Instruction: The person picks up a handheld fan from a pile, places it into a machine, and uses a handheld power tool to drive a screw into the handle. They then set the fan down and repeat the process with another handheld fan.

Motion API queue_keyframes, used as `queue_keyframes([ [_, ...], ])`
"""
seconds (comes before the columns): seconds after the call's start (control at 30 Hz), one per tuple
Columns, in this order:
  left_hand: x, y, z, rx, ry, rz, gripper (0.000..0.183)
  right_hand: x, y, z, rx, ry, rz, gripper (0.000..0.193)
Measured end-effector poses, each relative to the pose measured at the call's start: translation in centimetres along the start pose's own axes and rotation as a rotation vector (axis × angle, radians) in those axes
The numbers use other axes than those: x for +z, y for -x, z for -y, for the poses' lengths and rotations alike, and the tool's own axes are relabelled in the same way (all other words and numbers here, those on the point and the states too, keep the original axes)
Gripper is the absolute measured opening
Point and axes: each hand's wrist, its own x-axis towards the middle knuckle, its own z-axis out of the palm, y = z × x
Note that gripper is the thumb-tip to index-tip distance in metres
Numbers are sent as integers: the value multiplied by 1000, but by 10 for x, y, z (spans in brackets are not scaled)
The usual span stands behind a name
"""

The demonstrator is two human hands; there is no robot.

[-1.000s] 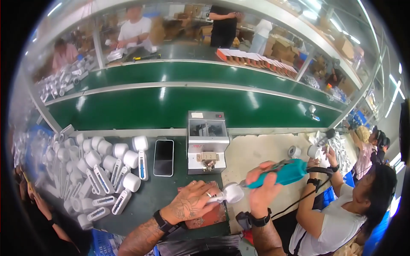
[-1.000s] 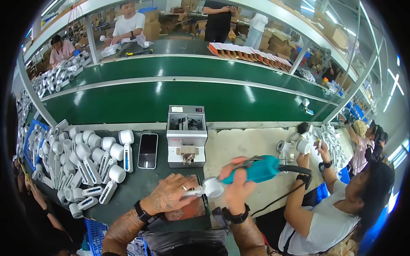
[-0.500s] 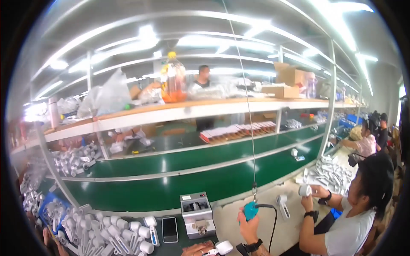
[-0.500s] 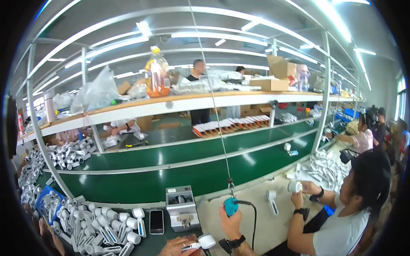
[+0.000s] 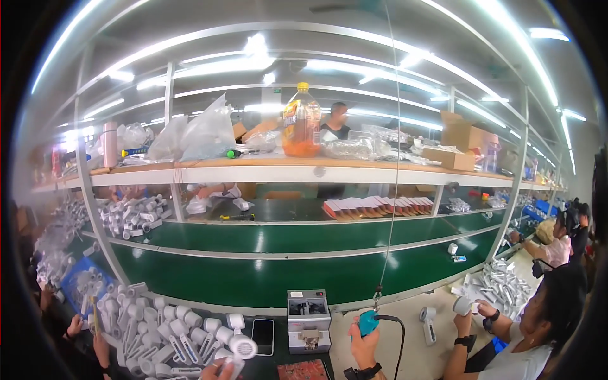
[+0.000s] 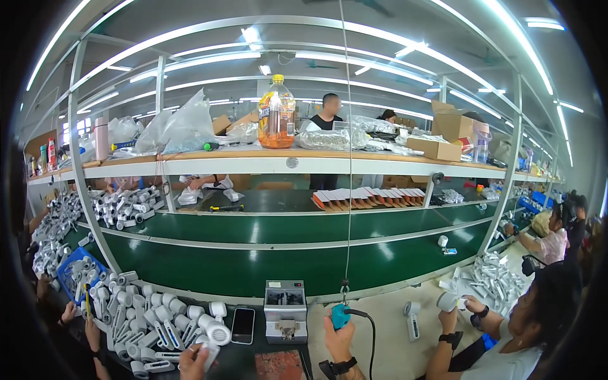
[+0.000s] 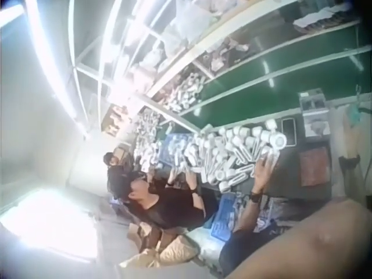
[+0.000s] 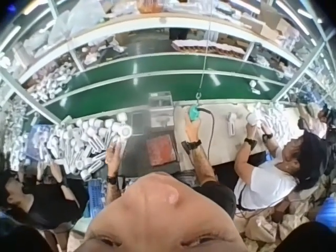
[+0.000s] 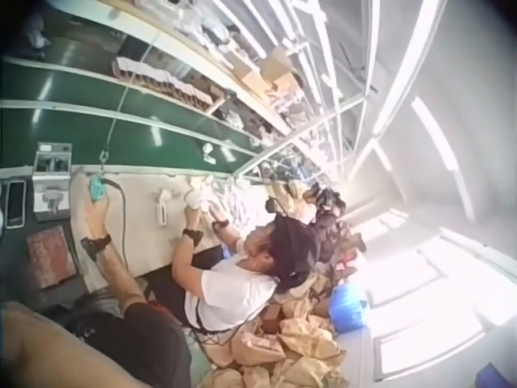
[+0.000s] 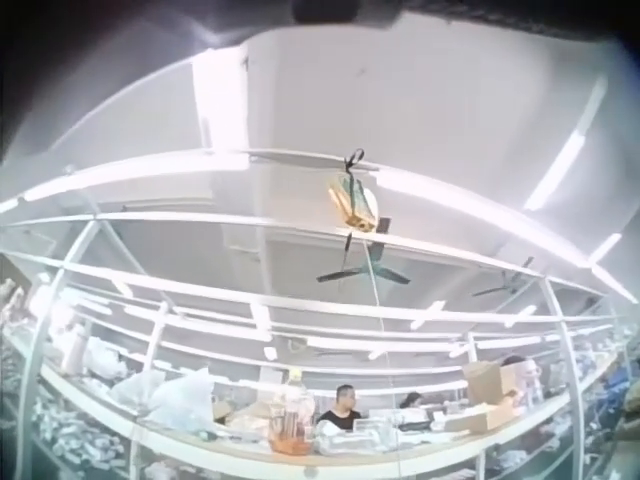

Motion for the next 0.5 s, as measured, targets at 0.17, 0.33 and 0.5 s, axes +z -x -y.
queue_keyframes([
  [0.17,-27,-6,2,-606,825,-227,50,13,3,-15,76,37,69,15],
  [0.33,-33,-22,56,-364,1102,-459,30,14,5,11,88,122,-4,20],
  [0.5,-54,-32,136,-465,674,-682,45,19,15,7,91,202,27,32],
])
